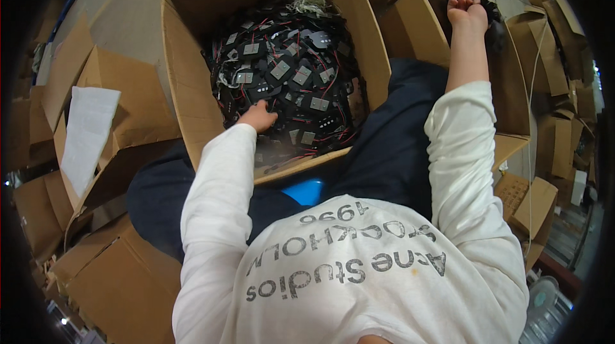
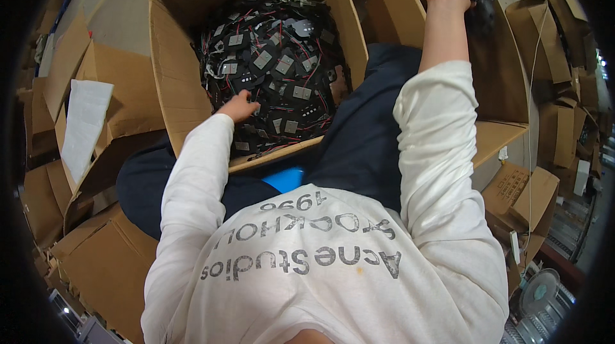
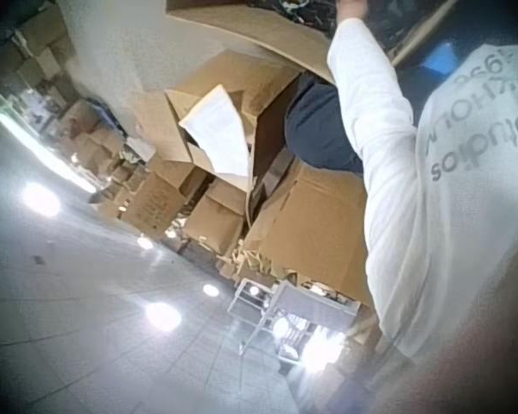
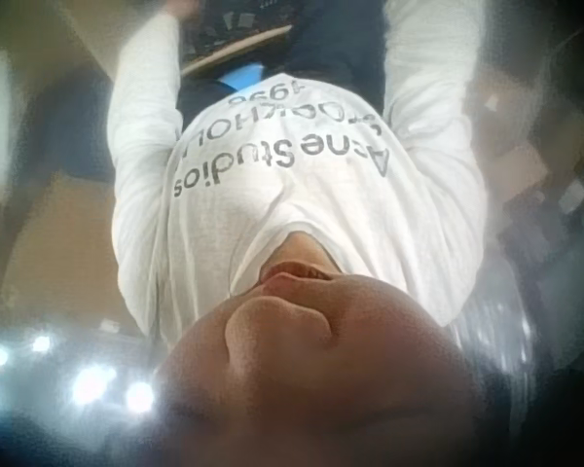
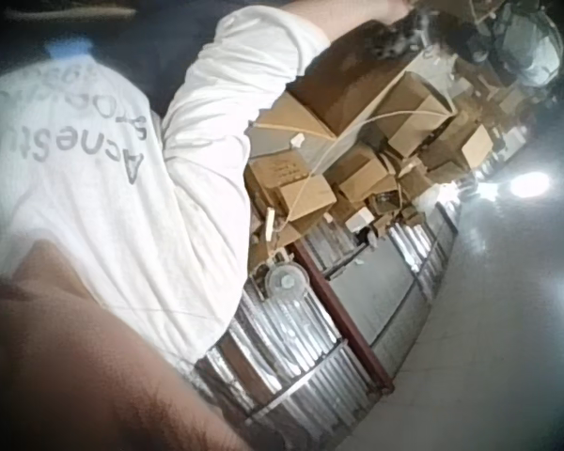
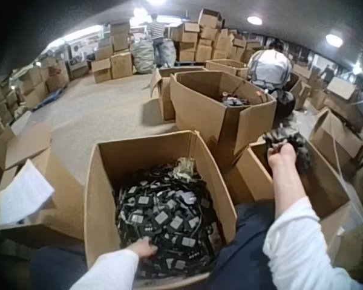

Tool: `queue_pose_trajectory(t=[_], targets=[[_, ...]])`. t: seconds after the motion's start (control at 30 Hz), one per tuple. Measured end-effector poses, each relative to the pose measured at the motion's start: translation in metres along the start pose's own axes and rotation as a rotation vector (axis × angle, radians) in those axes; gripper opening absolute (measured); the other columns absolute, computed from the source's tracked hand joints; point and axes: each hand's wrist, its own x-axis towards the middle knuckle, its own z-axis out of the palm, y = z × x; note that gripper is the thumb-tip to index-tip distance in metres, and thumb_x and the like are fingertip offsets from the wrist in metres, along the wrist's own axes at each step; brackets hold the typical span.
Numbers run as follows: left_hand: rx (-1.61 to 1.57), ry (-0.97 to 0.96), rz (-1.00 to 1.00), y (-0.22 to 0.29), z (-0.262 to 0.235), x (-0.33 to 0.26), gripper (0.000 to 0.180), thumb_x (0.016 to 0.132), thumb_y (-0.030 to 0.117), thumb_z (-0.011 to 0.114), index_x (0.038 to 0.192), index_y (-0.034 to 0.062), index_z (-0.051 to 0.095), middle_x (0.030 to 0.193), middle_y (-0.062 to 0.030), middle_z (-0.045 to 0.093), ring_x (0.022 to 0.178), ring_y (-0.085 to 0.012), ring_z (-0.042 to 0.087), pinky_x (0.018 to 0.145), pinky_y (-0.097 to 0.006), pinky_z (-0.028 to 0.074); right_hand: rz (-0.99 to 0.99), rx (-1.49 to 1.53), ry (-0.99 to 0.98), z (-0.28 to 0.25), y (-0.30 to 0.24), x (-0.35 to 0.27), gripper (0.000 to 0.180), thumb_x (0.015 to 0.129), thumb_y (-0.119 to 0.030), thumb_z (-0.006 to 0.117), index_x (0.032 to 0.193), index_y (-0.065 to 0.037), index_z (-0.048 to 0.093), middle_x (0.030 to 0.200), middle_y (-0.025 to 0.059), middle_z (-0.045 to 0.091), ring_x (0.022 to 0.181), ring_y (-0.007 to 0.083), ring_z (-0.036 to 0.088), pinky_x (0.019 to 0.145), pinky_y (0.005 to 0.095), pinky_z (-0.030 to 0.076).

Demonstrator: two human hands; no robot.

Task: The recorder is sorting various plastic and electronic components into cardboard boxes while sitting on the floor of a warehouse/factory.

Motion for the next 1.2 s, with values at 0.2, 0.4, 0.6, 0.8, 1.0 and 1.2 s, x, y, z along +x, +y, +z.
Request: queue_pose_trajectory(t=[0.2, 0.4, 0.6, 0.8, 1.0, 1.2], targets=[[0.17, 0.119, -0.114, 0.038, 0.028, 0.005, 0.079, 0.089, 0.051, 0.073, 0.152, 0.0175, 0.038, 0.152, -0.017, 0.039, 0.133, -0.0445, 0.052, 0.102, -0.055, 0.05, 0.382, -0.032, 0.421, -0.049, -0.006, 0.071, 0.024, 0.103, -0.026, 0.052, 0.118, -0.008, 0.057, 0.099, 0.0108, 0.061, 0.075, 0.0243, 0.058, 0.066, 0.0363, 0.051], [0.159, 0.376, -0.292, 0.015, 0.032, -0.009, 0.069, 0.084, 0.027, 0.08, 0.139, 0.0154, 0.041, 0.144, -0.0189, 0.037, 0.121, -0.0475, 0.056, 0.097, -0.056, 0.052, 0.211, -0.415, -0.35, 0.038, 0.016, -0.085, 0.047, 0.103, -0.021, 0.06, 0.148, -0.01, 0.049, 0.113, 0.0123, 0.068, 0.087, 0.0248, 0.067, 0.079, 0.0368, 0.056], [-0.19, 0.435, -0.178, -0.001, 0.017, 0.021, 0.064, 0.081, -0.007, 0.066, 0.136, 0.005, 0.037, 0.139, -0.0346, 0.042, 0.112, -0.0558, 0.059, 0.101, -0.053, 0.049, -0.328, -1.023, -0.911, 0.06, 0.043, -0.156, 0.027, 0.105, -0.02, 0.061, 0.116, 0.002, 0.072, 0.076, 0.0022, 0.067, 0.067, 0.0095, 0.06, 0.06, 0.0255, 0.048], [0.067, 0.297, -0.049, 0.018, -0.061, -0.01, 0.023, 0.08, 0.006, 0.063, 0.101, 0.0009, 0.07, 0.104, -0.027, 0.071, 0.109, -0.0428, 0.067, 0.096, -0.049, 0.053, -0.148, -1.552, -1.002, 0.069, 0.068, -0.166, 0.027, 0.103, -0.021, 0.059, 0.114, -0.001, 0.074, 0.073, 0.0051, 0.069, 0.061, 0.0139, 0.062, 0.057, 0.03, 0.05], [-0.466, 0.21, 0.384, 0.076, -0.174, -0.139, 0.015, 0.089, -0.002, 0.066, 0.103, 0.0006, 0.064, 0.095, -0.0072, 0.067, 0.08, -0.0142, 0.063, 0.07, -0.03, 0.054, -0.376, -1.63, -1.288, 0.056, 0.095, -0.157, 0.024, 0.102, -0.019, 0.057, 0.107, 0.001, 0.072, 0.083, 0.0092, 0.069, 0.08, 0.0175, 0.065, 0.071, 0.0334, 0.053], [0.014, 0.631, 0.316, 0.057, -0.169, -0.161, 0.016, 0.084, -0.003, 0.07, 0.097, -0.0002, 0.06, 0.088, -0.0101, 0.061, 0.08, -0.0215, 0.062, 0.07, -0.033, 0.05, -0.414, -1.842, -1.525, 0.048, 0.101, -0.202, 0.037, 0.098, -0.03, 0.067, 0.13, -0.011, 0.069, 0.113, 0.0134, 0.074, 0.105, 0.0285, 0.07, 0.092, 0.0366, 0.055]])
